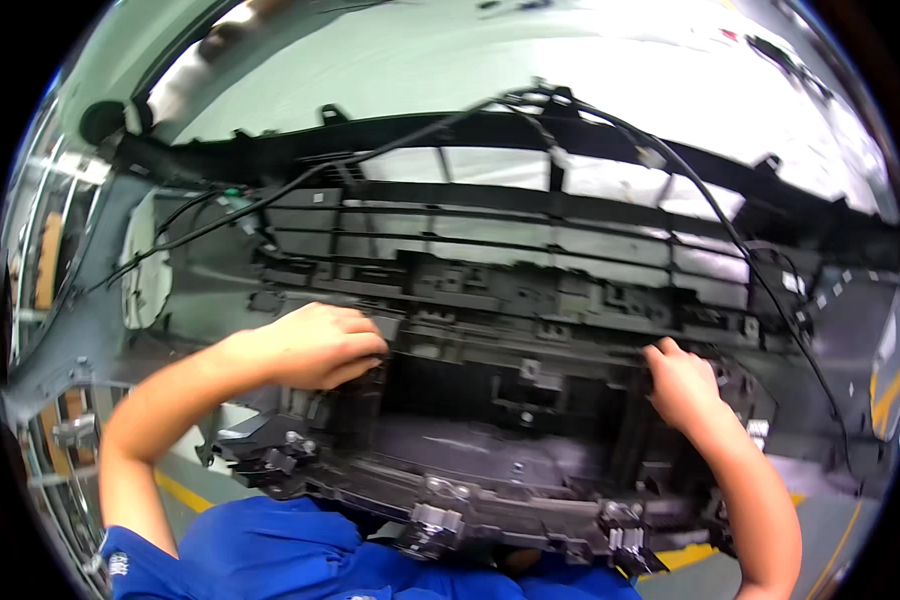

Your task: The person assembles a car bumper by hand, routing and securing wiring harnesses, attaching a plastic grille frame, and fastening clips and fasteners to the bumper's interior structure. The person works on the bumper while it is laid flat on a workshop floor.

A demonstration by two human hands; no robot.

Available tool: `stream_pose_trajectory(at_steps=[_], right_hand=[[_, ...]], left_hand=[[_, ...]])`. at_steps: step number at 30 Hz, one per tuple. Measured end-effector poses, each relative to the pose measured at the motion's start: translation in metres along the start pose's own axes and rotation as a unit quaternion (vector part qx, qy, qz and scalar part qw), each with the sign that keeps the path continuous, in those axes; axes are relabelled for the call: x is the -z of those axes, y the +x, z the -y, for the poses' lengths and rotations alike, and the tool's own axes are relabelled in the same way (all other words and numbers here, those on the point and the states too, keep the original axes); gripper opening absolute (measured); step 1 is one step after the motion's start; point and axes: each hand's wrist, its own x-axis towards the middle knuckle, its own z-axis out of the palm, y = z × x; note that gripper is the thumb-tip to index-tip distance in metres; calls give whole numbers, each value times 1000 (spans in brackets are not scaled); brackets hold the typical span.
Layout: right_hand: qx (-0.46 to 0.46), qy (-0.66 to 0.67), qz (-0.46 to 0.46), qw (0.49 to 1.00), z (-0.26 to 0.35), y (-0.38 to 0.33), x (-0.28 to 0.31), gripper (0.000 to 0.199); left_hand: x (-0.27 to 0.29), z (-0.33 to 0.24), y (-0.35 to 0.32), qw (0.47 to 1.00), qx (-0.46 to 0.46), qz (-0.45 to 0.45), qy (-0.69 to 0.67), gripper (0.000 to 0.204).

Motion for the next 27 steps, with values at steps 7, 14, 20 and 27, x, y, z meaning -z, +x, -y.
stream_pose_trajectory(at_steps=[7,14,20,27], right_hand=[[-3,325,6,946,106,35,54,27],[80,412,51,906,261,91,130,31],[186,424,-68,884,395,159,169,22],[236,498,-122,825,470,241,127,17]], left_hand=[[-47,-22,-197,696,350,-545,-310,10],[-78,82,-254,576,427,-536,-445,39],[-101,214,-210,694,473,-427,-336,52],[-98,247,-155,733,498,-387,-255,42]])
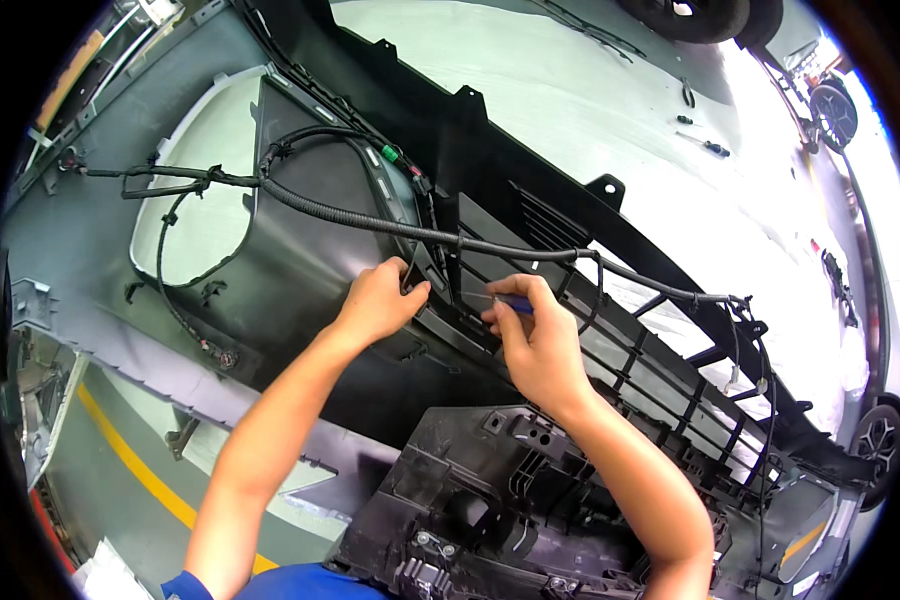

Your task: The person assembles a car bumper by hand, routing and securing wiring harnesses, attaching a plastic grille frame, and fastening clips and fasteners to the bumper's interior structure. The person works on the bumper while it is laid flat on a workshop floor.

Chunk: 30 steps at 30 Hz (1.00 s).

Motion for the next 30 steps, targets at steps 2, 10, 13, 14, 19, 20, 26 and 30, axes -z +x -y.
stream_pose_trajectory(at_steps=[2,10,13,14,19,20,26,30], right_hand=[[64,-41,-23,997,-5,24,-11,18],[171,-96,-23,980,-19,62,-33,19],[164,-119,-42,978,-24,64,-29,19],[156,-107,-39,981,-25,65,-29,19],[152,-93,-5,984,-19,72,-44,15],[161,-123,-9,979,-19,74,-46,14],[178,-162,-30,970,-19,86,-33,15],[135,-127,-5,983,2,78,-31,15]], left_hand=[[-2,-2,3,1000,-1,5,13,40],[-11,7,3,991,34,43,-125,27],[-3,-4,3,963,93,89,-239,26],[-5,-4,4,960,94,97,-243,27],[-4,1,3,941,106,101,-303,30],[-4,1,3,937,107,106,-316,31],[-7,-1,3,940,95,98,-312,29],[0,2,1,936,115,102,-315,25]])
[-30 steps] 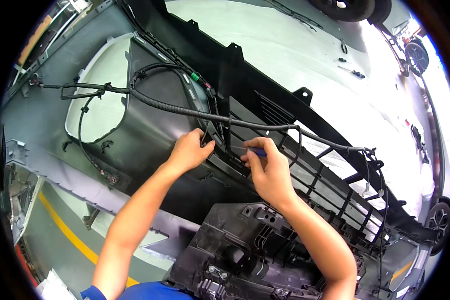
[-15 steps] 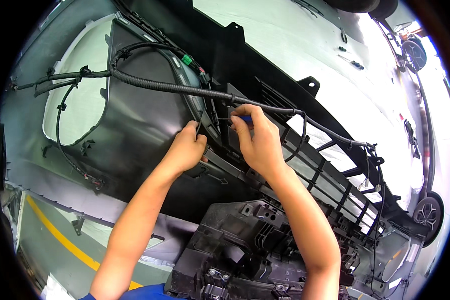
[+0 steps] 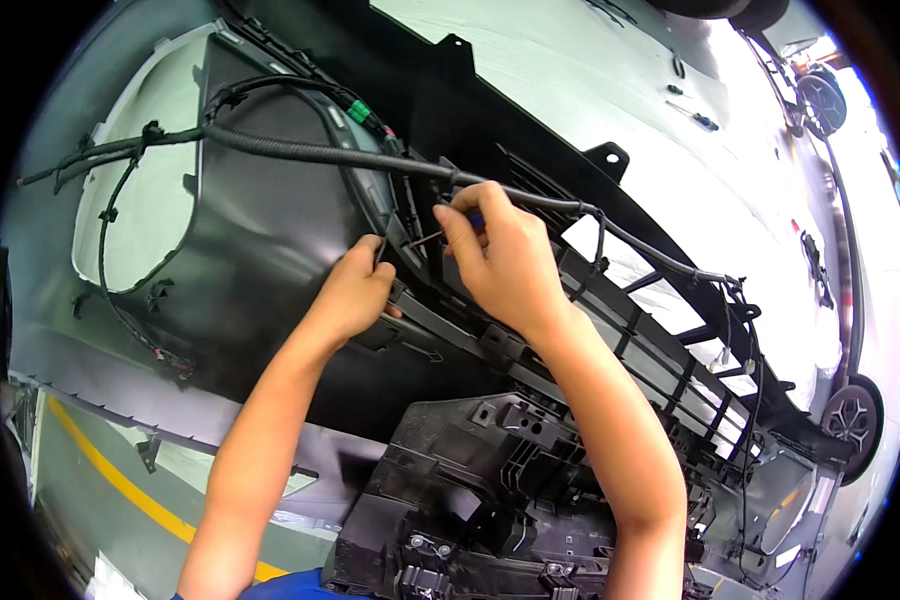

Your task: The person assembles a car bumper by hand, routing and securing wiring harnesses, attaching a plastic grille frame, and fastening clips and fasteners to the bumper's interior structure. The person works on the bumper while it is laid flat on a workshop floor.

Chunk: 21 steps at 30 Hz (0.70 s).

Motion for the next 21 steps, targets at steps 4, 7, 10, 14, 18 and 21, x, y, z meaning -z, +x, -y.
stream_pose_trajectory(at_steps=[4,7,10,14,18,21], right_hand=[[86,-49,40,994,-8,-11,1,12],[140,-55,46,988,-10,-11,-7,15],[202,-127,28,971,-22,3,-9,19],[139,-88,40,986,-30,3,-5,15],[111,-39,45,992,-13,-28,4,15],[37,23,16,999,-14,-70,22,12]], left_hand=[[-3,3,2,1000,-7,-2,3,27],[-3,3,-1,1000,-24,-3,1,30],[-3,3,2,1000,-28,1,2,35],[-3,-1,-2,999,-20,-2,37,40],[-6,9,-2,993,-52,-35,100,43],[-16,25,4,978,-99,-73,166,44]])
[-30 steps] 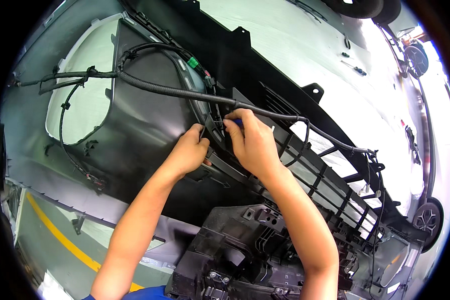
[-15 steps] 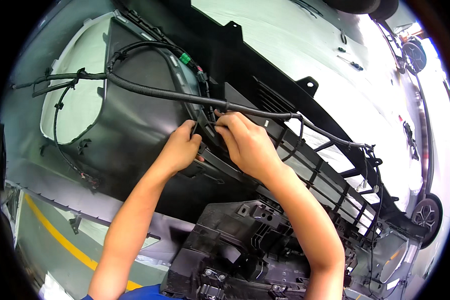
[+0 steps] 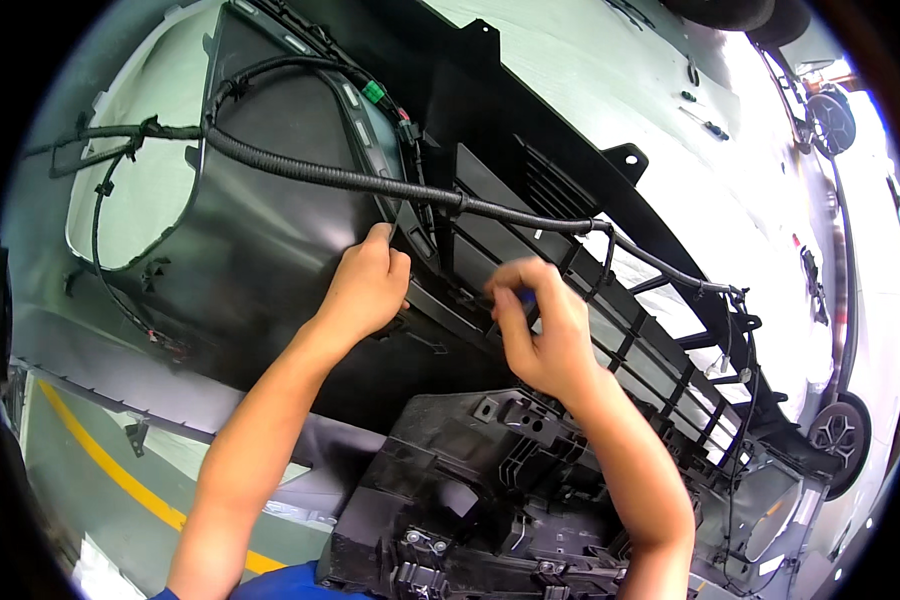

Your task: The person assembles a car bumper by hand, routing and securing wiring harnesses, attaching a plastic grille frame, and fastening clips and fasteners to the bumper's interior structure. The person works on the bumper while it is laid flat on a workshop floor.

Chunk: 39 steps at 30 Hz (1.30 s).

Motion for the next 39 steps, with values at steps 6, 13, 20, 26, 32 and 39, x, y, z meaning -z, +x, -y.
stream_pose_trajectory(at_steps=[6,13,20,26,32,39], right_hand=[[-11,-13,-19,1000,-18,-41,-3,12],[80,-105,-13,991,-19,-42,-18,22],[154,-180,44,970,-10,-42,-16,24],[80,-155,-6,985,-6,-42,-21,22],[76,-169,39,982,4,-23,-24,18],[12,-95,49,994,-12,-28,-18,16]], left_hand=[[1,-13,-7,996,-32,-37,74,49],[-2,-16,-8,996,-22,-41,72,51],[-4,-14,-9,995,-19,-54,78,50],[-3,-15,-10,995,-33,-53,74,49],[-3,-13,-9,994,-23,-58,85,49],[-2,-17,-11,994,-28,-54,94,34]])
